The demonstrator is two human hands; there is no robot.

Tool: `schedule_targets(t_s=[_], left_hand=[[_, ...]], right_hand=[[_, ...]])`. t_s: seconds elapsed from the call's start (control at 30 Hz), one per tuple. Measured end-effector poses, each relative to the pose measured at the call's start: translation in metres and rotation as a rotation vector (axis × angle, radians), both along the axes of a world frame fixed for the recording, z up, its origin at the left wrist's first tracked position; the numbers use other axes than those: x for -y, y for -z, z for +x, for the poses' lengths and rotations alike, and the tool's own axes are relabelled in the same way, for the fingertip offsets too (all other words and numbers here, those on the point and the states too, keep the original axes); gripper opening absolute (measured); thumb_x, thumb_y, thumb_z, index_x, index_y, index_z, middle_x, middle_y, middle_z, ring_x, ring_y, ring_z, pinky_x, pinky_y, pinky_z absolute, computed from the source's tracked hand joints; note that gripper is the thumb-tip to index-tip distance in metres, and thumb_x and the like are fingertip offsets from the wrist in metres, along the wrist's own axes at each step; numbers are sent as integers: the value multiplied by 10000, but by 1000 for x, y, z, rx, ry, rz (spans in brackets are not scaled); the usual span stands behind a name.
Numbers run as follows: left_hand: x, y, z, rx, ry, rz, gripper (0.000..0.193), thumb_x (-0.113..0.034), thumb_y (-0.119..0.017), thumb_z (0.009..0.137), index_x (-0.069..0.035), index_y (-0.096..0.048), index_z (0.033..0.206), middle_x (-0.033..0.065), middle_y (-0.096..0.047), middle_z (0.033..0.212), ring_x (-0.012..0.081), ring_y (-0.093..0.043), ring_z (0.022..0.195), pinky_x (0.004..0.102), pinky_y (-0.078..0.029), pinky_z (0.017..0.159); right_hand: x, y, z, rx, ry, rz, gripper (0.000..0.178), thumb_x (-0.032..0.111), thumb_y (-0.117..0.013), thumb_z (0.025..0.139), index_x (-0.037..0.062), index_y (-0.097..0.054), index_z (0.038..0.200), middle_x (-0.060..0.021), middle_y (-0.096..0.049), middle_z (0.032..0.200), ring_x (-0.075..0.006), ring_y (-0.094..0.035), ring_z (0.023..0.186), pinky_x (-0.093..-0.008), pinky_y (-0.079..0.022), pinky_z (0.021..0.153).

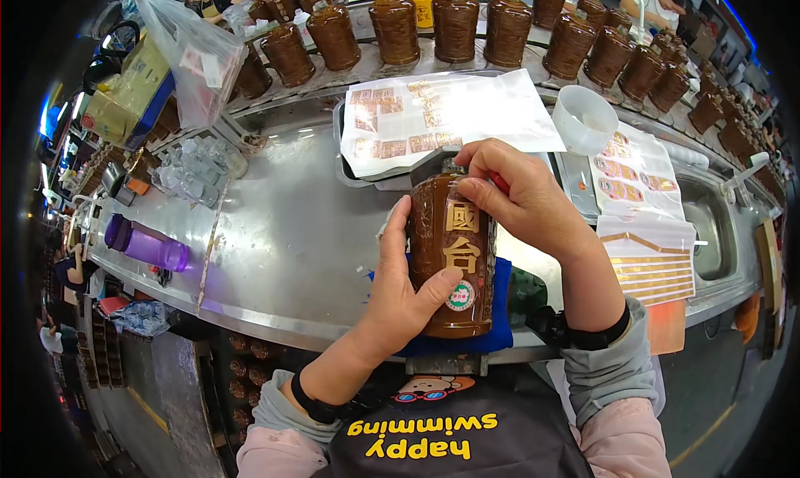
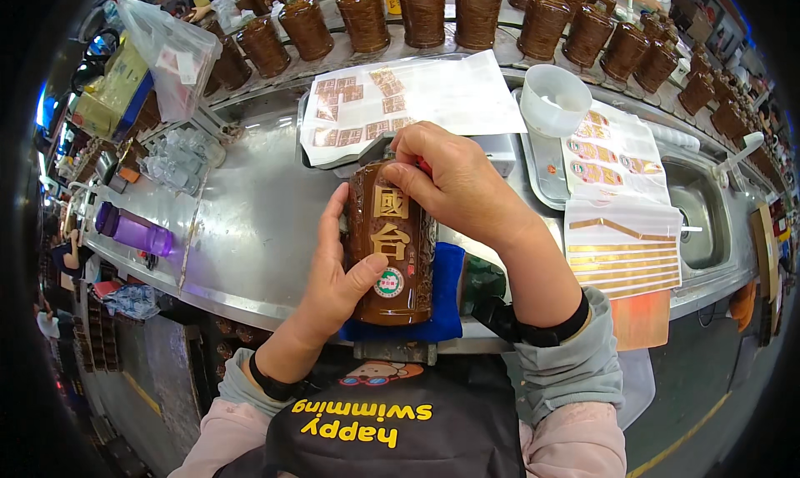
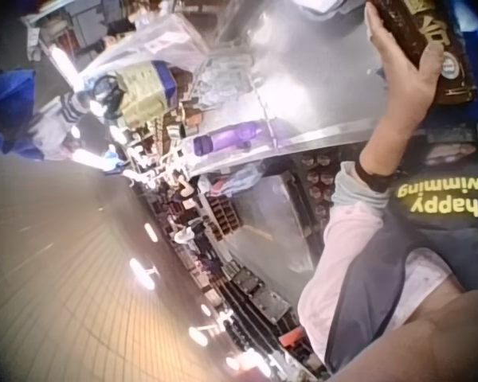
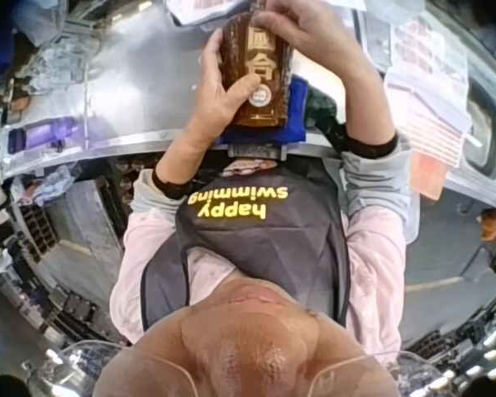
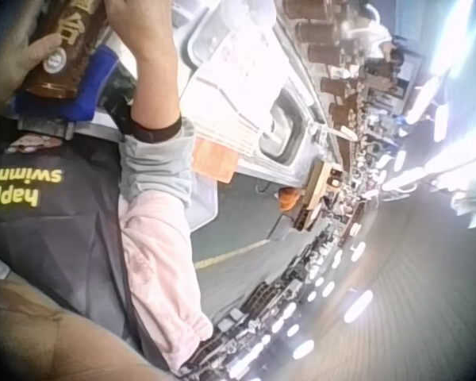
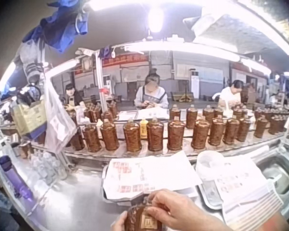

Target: Apply decorative labels and gold trim to dark brown glass bottles at a factory workstation.

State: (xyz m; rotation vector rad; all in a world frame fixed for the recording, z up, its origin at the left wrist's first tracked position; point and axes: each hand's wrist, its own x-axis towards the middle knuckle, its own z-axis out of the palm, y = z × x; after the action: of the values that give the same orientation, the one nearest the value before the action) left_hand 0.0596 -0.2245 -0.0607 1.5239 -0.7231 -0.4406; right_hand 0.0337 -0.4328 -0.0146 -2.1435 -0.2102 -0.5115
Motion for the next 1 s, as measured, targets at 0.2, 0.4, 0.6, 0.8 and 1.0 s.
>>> schedule_targets(t_s=[0.2,0.4,0.6,0.8,1.0], left_hand=[[2,-1,-1,20,-9,-16,899,-317,-672,869,44,-105,1467,218,-299,1380,289,-335,1311,387,-271,1102],[1,2,1,41,-16,11,906,-316,-674,863,43,-103,1467,222,-309,1369,294,-341,1304,387,-275,1098],[1,1,1,51,-8,6,907,-309,-675,858,38,-101,1469,226,-307,1376,297,-341,1304,391,-273,1099],[0,2,0,69,-13,49,915,-306,-679,854,34,-95,1471,226,-295,1389,298,-335,1312,394,-271,1103],[3,-1,-1,26,1,32,902,-324,-663,871,38,-94,1470,215,-294,1403,288,-329,1320,391,-269,1106]], right_hand=[[-2,-2,0,-19,2,28,183,91,-658,888,14,-503,829,-69,-629,975,-91,-476,666,-248,-437,603],[-2,-1,1,-31,6,32,187,98,-660,889,14,-506,825,-62,-629,974,-85,-468,661,-243,-433,595],[-2,-3,1,-44,10,15,187,105,-663,888,15,-511,825,-59,-627,970,-80,-463,661,-240,-429,593],[-2,-3,1,-53,22,1,175,111,-641,901,10,-513,835,-72,-623,969,-100,-476,675,-251,-438,620],[-1,-5,-9,141,195,-9,135,104,-555,935,-9,-570,1007,-144,-607,1004,-253,-580,822,-335,-473,731]])
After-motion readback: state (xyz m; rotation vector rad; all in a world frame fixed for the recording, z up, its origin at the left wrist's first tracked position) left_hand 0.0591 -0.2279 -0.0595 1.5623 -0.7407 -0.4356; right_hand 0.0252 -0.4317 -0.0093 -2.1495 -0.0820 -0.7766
